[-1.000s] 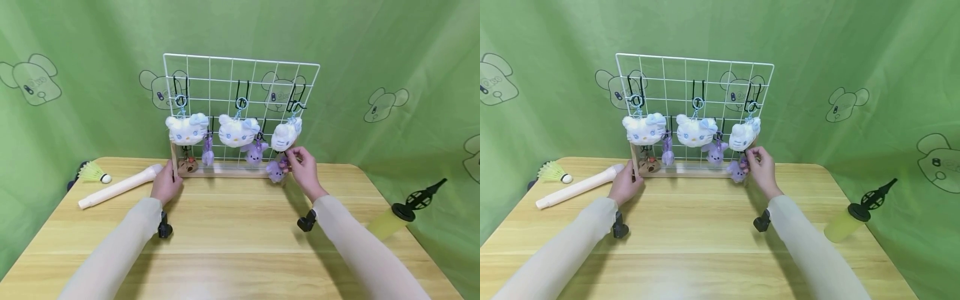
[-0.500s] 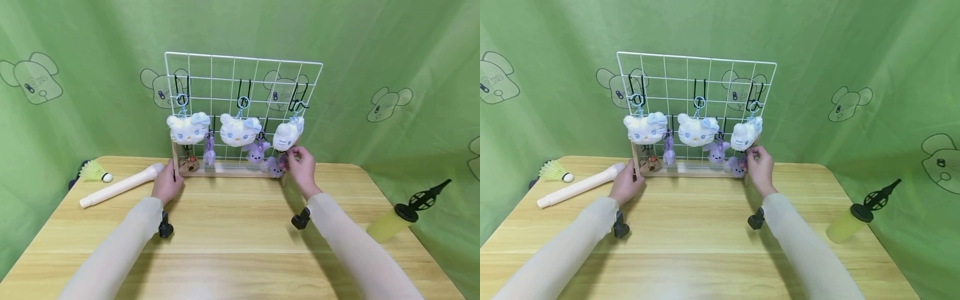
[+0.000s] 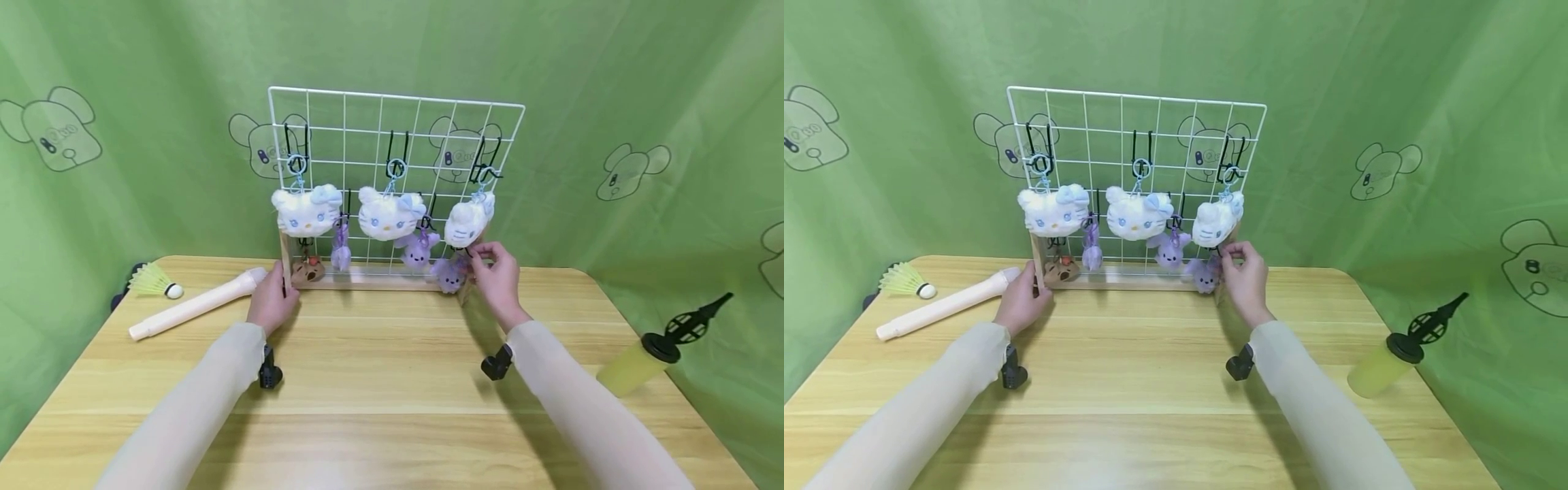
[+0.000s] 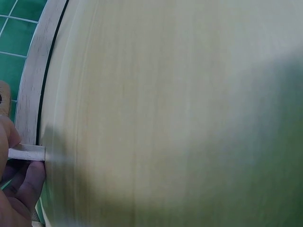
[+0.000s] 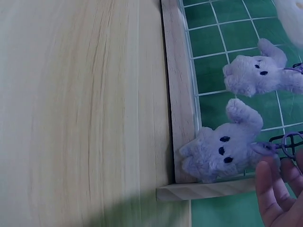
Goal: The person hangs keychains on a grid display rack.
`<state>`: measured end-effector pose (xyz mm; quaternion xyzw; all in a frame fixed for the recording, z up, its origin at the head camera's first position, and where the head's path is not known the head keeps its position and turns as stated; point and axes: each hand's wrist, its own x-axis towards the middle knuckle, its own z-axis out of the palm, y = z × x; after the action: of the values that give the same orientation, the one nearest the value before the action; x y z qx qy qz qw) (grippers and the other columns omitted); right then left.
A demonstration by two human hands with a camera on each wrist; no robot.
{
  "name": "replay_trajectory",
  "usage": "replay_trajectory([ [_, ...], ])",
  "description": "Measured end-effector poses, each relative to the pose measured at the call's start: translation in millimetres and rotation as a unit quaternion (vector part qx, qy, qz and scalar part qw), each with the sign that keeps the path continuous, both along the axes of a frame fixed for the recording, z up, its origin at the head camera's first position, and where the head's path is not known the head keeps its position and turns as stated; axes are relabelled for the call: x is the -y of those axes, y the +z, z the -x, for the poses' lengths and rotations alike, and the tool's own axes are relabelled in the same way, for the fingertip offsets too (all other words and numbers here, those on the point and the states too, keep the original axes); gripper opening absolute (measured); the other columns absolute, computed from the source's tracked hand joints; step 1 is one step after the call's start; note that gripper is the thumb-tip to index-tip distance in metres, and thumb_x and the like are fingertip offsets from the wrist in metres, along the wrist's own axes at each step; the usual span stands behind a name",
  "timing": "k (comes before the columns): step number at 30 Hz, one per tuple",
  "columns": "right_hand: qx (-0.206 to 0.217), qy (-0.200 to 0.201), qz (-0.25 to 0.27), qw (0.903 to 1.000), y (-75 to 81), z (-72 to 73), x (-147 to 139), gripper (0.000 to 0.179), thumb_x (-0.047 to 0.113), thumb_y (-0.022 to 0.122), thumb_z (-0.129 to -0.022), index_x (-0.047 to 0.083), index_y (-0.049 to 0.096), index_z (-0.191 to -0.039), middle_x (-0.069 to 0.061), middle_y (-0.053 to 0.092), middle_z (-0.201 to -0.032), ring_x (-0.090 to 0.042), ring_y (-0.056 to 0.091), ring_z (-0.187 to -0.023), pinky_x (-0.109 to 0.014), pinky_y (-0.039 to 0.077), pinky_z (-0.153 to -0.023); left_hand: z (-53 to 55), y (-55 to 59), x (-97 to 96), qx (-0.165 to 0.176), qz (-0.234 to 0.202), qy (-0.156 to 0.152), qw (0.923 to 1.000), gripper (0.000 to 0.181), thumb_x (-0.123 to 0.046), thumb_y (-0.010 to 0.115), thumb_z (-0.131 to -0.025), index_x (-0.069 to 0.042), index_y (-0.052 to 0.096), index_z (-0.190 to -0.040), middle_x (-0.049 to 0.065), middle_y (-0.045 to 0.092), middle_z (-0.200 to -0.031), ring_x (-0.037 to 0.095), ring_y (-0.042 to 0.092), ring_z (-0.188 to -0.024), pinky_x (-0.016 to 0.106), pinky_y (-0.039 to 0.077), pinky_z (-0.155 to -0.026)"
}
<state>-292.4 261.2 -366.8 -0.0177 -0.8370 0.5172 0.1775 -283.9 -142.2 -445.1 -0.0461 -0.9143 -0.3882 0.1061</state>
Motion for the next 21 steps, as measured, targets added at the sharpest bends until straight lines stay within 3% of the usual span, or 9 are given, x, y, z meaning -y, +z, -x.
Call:
replay_trajectory([
  [3, -0.003, -0.004, -0.014, 0.9999, -0.1, -1.1, -2, 0.024, 0.006, 0.058, -0.103, -0.008, 0.062, -0.122, -0.025, 0.068, -0.116, -0.011, 0.068, -0.076, -0.031, 0.068, -0.070, 0.3, 0.4, -0.4, 0.006, 0.000, -0.002, 1.0000, 0.025, -0.004, 0.058, -0.095, -0.002, 0.048, -0.117, 0.016, 0.059, -0.094, 0.033, 0.060, -0.085, 0.050, 0.056, -0.079],
  [9, -0.002, 0.005, -0.015, 0.9999, 1.2, -2.9, -7, 0.025, 0.008, 0.058, -0.104, -0.010, 0.062, -0.121, -0.026, 0.067, -0.113, -0.005, 0.067, -0.073, -0.016, 0.062, -0.062, 0.6, 2.2, 2.6, 0.004, -0.002, -0.017, 0.9998, 0.024, -0.004, 0.057, -0.096, 0.000, 0.047, -0.117, 0.016, 0.057, -0.092, 0.030, 0.058, -0.082, 0.045, 0.054, -0.074],
  [14, 0.007, 0.006, -0.033, 0.9994, 0.1, -10.5, -14, 0.030, 0.016, 0.057, -0.106, -0.008, 0.059, -0.124, -0.019, 0.066, -0.110, 0.001, 0.065, -0.071, -0.016, 0.061, -0.061, 0.6, 1.4, 8.5, 0.006, -0.003, -0.028, 0.9996, 0.033, -0.007, 0.056, -0.098, 0.003, 0.048, -0.128, 0.017, 0.060, -0.094, 0.029, 0.061, -0.082, 0.044, 0.057, -0.074],
  [19, -0.026, 0.020, -0.097, 0.9948, -3.2, -22.7, -26, 0.028, 0.020, 0.055, -0.107, -0.005, 0.061, -0.118, -0.016, 0.066, -0.101, -0.002, 0.063, -0.071, -0.016, 0.058, -0.060, -2.0, 4.5, 14.5, 0.021, 0.002, -0.052, 0.9984, 0.044, -0.011, 0.056, -0.101, 0.006, 0.045, -0.140, 0.023, 0.065, -0.105, 0.035, 0.066, -0.094, 0.050, 0.062, -0.084],
  [21, -0.049, 0.036, -0.133, 0.9892, -3.2, -27.6, -30, 0.026, 0.019, 0.055, -0.107, -0.005, 0.062, -0.114, -0.017, 0.067, -0.097, -0.002, 0.061, -0.071, -0.015, 0.056, -0.060, -3.8, 8.5, 17.4, 0.026, 0.010, -0.062, 0.9977, 0.045, -0.013, 0.056, -0.103, 0.008, 0.045, -0.141, 0.027, 0.067, -0.109, 0.036, 0.070, -0.092, 0.048, 0.065, -0.080],
])
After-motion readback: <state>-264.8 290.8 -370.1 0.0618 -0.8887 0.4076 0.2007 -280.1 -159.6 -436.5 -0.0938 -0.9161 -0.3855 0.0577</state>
